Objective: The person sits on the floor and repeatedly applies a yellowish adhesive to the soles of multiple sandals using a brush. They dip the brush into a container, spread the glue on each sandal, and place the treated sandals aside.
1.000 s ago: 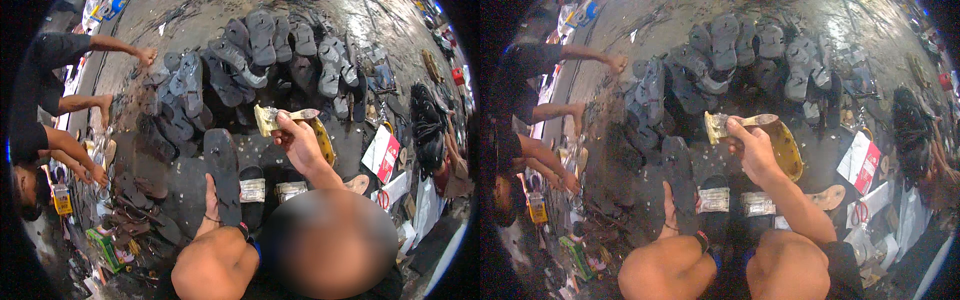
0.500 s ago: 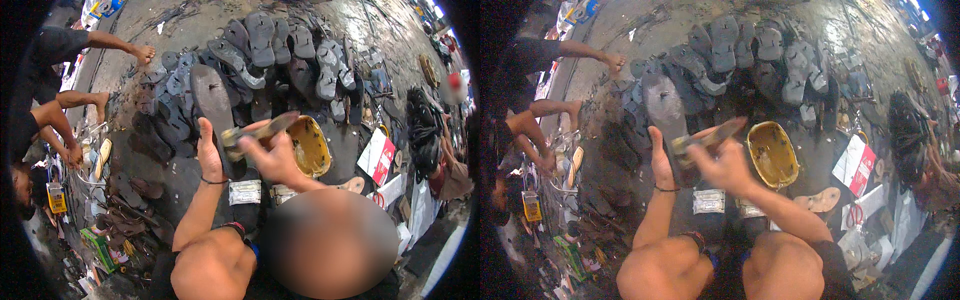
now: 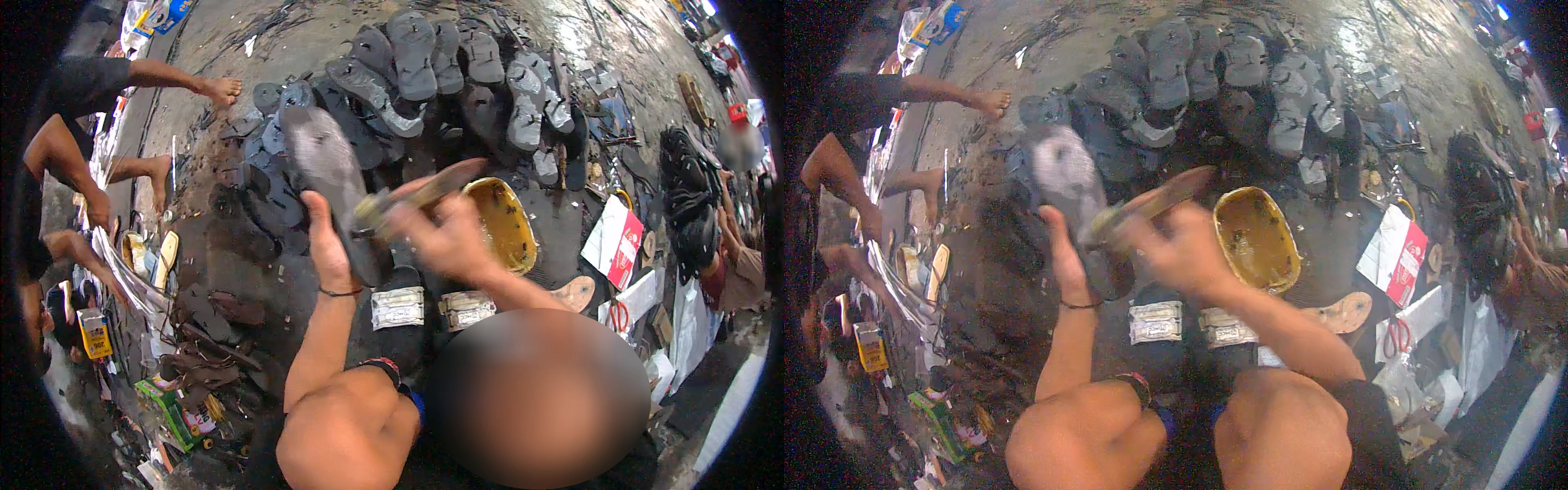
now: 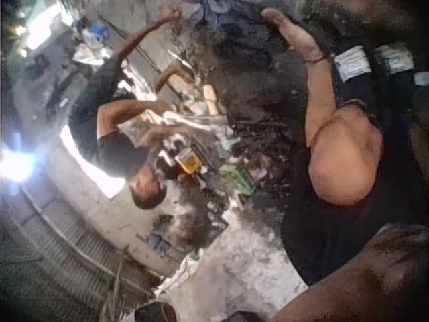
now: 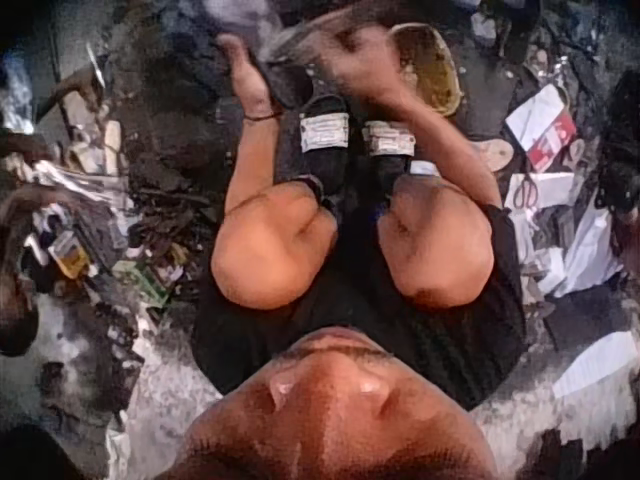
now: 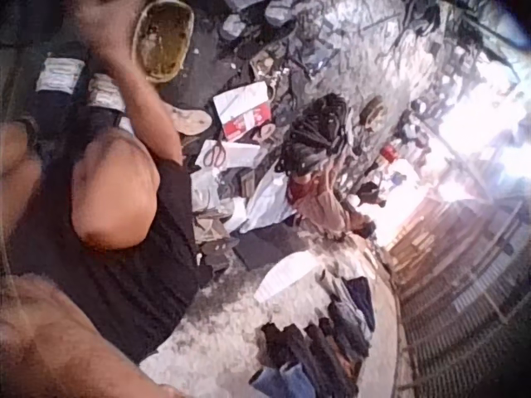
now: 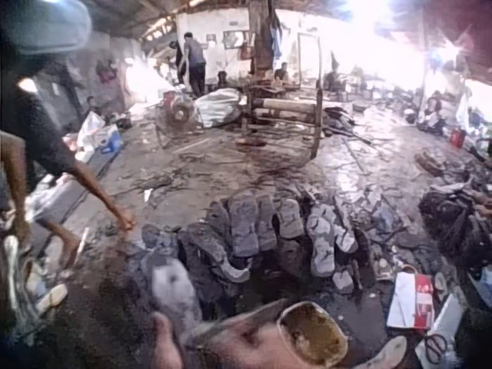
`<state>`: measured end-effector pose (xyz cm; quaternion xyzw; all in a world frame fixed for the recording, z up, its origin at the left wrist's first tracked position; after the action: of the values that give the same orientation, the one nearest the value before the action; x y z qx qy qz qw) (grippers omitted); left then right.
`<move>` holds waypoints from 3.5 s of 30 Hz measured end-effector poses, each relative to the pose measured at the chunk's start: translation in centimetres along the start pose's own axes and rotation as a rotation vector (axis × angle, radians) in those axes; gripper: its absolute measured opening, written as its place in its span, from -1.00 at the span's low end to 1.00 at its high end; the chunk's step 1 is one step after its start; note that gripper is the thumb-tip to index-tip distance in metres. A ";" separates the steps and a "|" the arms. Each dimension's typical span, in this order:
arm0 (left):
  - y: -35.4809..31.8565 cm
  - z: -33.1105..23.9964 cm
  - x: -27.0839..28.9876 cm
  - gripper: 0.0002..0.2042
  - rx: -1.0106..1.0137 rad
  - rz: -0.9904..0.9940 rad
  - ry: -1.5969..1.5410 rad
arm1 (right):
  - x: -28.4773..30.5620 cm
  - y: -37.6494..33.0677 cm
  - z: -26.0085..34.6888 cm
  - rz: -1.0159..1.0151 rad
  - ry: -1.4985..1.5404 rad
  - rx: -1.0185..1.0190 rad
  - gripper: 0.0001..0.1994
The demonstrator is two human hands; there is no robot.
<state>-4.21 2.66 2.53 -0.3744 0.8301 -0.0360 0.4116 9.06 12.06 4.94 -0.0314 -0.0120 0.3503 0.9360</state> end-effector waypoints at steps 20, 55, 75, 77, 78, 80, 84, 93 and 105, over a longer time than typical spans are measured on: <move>-6.0 -12.8 31.6 0.29 0.714 -0.321 2.581 | 37.2 -3.5 -10.5 -1.132 -0.893 -0.473 -0.63; 0.2 7.4 12.2 -0.39 -0.020 0.140 1.026 | 7.5 -6.5 -0.8 0.017 0.035 -0.217 -0.72; -3.6 3.6 0.6 -0.61 -0.119 -0.196 0.216 | 0.6 -0.9 3.0 -0.148 -0.240 0.538 -0.81; -2.9 2.6 0.1 -0.62 -0.192 -0.138 0.202 | 1.2 0.5 1.7 -0.245 -0.081 0.234 -0.78; -2.5 2.1 -0.2 -0.61 -0.273 -0.167 0.158 | 0.5 -0.1 0.2 -0.271 0.065 0.061 -0.77; -1.7 1.8 2.1 -0.59 -0.349 -0.099 0.246 | -0.8 -1.7 -0.1 -0.155 0.304 -0.216 -0.71; -5.7 2.0 7.2 -0.40 0.231 -0.078 0.115 | 1.8 -0.8 -1.3 -0.059 0.668 -0.477 -0.72; -3.2 0.1 3.6 -0.32 0.297 0.039 0.013 | -1.5 -1.9 1.9 0.132 -0.032 0.032 -0.70; 0.6 1.5 1.2 -0.38 0.034 -0.050 0.000 | -0.1 1.0 2.1 0.054 0.120 0.060 -0.77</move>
<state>-3.93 2.65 0.55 -0.3878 0.8199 -0.0602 0.4168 8.27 12.89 7.01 -0.0248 0.0555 0.3731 0.9258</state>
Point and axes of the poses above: each hand's wrist, its own y-axis towards the middle knuckle, its own x-axis out of the back of the hand, z = x × y, the point moved 3 cm from there along y, towards the middle knuckle, and after that the axes turned 3 degrees about -x, right-handed, at the moved point
